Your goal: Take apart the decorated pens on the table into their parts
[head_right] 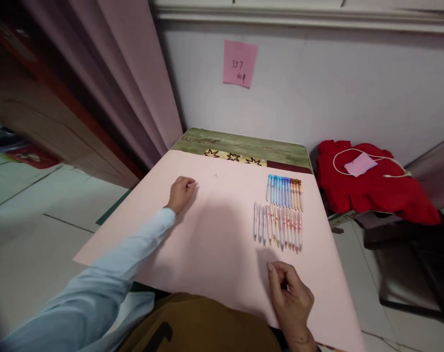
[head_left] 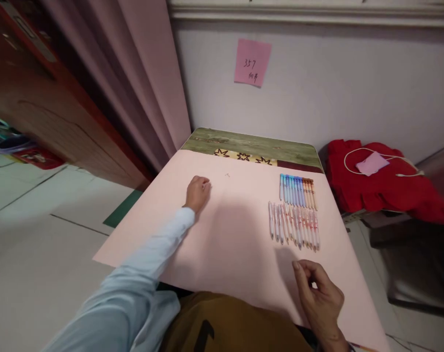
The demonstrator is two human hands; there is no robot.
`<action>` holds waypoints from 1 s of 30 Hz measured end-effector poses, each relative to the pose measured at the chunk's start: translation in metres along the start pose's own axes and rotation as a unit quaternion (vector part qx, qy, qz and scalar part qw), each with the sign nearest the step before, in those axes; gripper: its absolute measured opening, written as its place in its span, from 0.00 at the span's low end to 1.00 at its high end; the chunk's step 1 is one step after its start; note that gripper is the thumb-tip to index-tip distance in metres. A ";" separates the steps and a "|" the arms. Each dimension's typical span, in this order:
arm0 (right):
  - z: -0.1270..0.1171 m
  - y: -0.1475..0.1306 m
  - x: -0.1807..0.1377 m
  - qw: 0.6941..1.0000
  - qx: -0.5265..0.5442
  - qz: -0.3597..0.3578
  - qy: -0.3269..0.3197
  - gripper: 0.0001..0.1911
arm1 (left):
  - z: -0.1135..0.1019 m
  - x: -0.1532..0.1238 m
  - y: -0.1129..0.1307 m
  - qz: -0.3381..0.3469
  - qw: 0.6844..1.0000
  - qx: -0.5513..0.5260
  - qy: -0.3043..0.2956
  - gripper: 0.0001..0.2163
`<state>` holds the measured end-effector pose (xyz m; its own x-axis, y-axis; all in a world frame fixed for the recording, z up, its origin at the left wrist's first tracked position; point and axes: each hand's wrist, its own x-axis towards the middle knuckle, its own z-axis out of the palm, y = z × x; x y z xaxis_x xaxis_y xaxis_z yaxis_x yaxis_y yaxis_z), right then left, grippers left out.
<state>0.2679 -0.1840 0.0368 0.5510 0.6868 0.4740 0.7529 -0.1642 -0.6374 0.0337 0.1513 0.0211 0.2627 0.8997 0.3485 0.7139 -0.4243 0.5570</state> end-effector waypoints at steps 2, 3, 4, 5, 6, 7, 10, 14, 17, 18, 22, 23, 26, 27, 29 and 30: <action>0.003 -0.014 -0.004 1.000 0.000 -0.006 -0.007 0.13 | 0.023 0.024 0.002 -0.005 0.999 -0.010 -0.039 0.09; 0.004 -0.018 -0.005 1.000 -0.002 -0.006 -0.009 0.13 | 0.031 0.030 0.003 -0.011 0.998 -0.013 -0.057 0.08; 0.004 -0.021 -0.006 1.000 -0.005 -0.004 -0.008 0.13 | 0.036 0.032 0.003 -0.011 0.998 -0.017 -0.065 0.08; 0.003 -0.023 -0.006 1.000 -0.009 0.003 -0.006 0.13 | 0.037 0.030 0.003 -0.011 0.997 -0.025 -0.069 0.08; 0.003 -0.023 -0.005 1.000 -0.013 0.015 -0.004 0.13 | 0.035 0.026 0.003 -0.011 0.997 -0.037 -0.069 0.09; 0.003 -0.023 -0.004 0.999 -0.015 0.028 -0.004 0.13 | 0.031 0.021 0.002 -0.012 0.996 -0.056 -0.067 0.09; 0.010 -0.025 0.006 0.997 0.014 0.066 -0.037 0.14 | 0.009 -0.001 0.001 -0.040 0.984 -0.152 -0.083 0.07; 0.045 -0.054 0.019 0.980 0.081 0.029 -0.178 0.16 | -0.006 -0.020 0.016 -0.208 0.874 -0.427 -0.099 0.07; 0.083 -0.102 0.019 0.956 0.086 -0.135 -0.245 0.24 | 0.001 -0.018 0.034 -0.385 0.700 -0.595 -0.087 0.03; 0.094 -0.121 0.017 0.935 0.093 -0.213 -0.269 0.24 | 0.003 -0.014 0.039 -0.429 0.665 -0.606 -0.078 0.03; 0.123 -0.193 0.005 0.866 0.167 -0.312 -0.354 0.22 | 0.001 0.020 0.040 -0.494 0.669 -0.554 -0.018 0.09; 0.126 -0.208 0.004 0.863 0.192 -0.291 -0.365 0.22 | -0.004 0.031 0.037 -0.492 0.679 -0.544 0.000 0.10; 0.126 -0.238 0.012 0.876 0.269 -0.168 -0.363 0.11 | -0.028 0.064 0.023 -0.477 0.715 -0.508 0.056 0.12; 0.123 -0.243 0.017 0.871 0.303 -0.124 -0.366 0.07 | -0.038 0.072 0.019 -0.468 0.734 -0.486 0.078 0.13; 0.115 -0.249 0.025 0.840 0.368 -0.035 -0.398 0.03 | -0.055 0.082 0.011 -0.442 0.765 -0.457 0.106 0.15; 0.110 -0.250 0.028 0.820 0.390 0.010 -0.418 0.03 | -0.063 0.084 0.007 -0.420 0.780 -0.450 0.118 0.16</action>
<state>0.0552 -0.0461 0.1428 -0.1244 0.9887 0.0841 0.1074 0.0977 -0.9894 0.0198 0.2170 0.1020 -0.2540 0.9004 -0.3533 -0.2015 0.3080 0.9298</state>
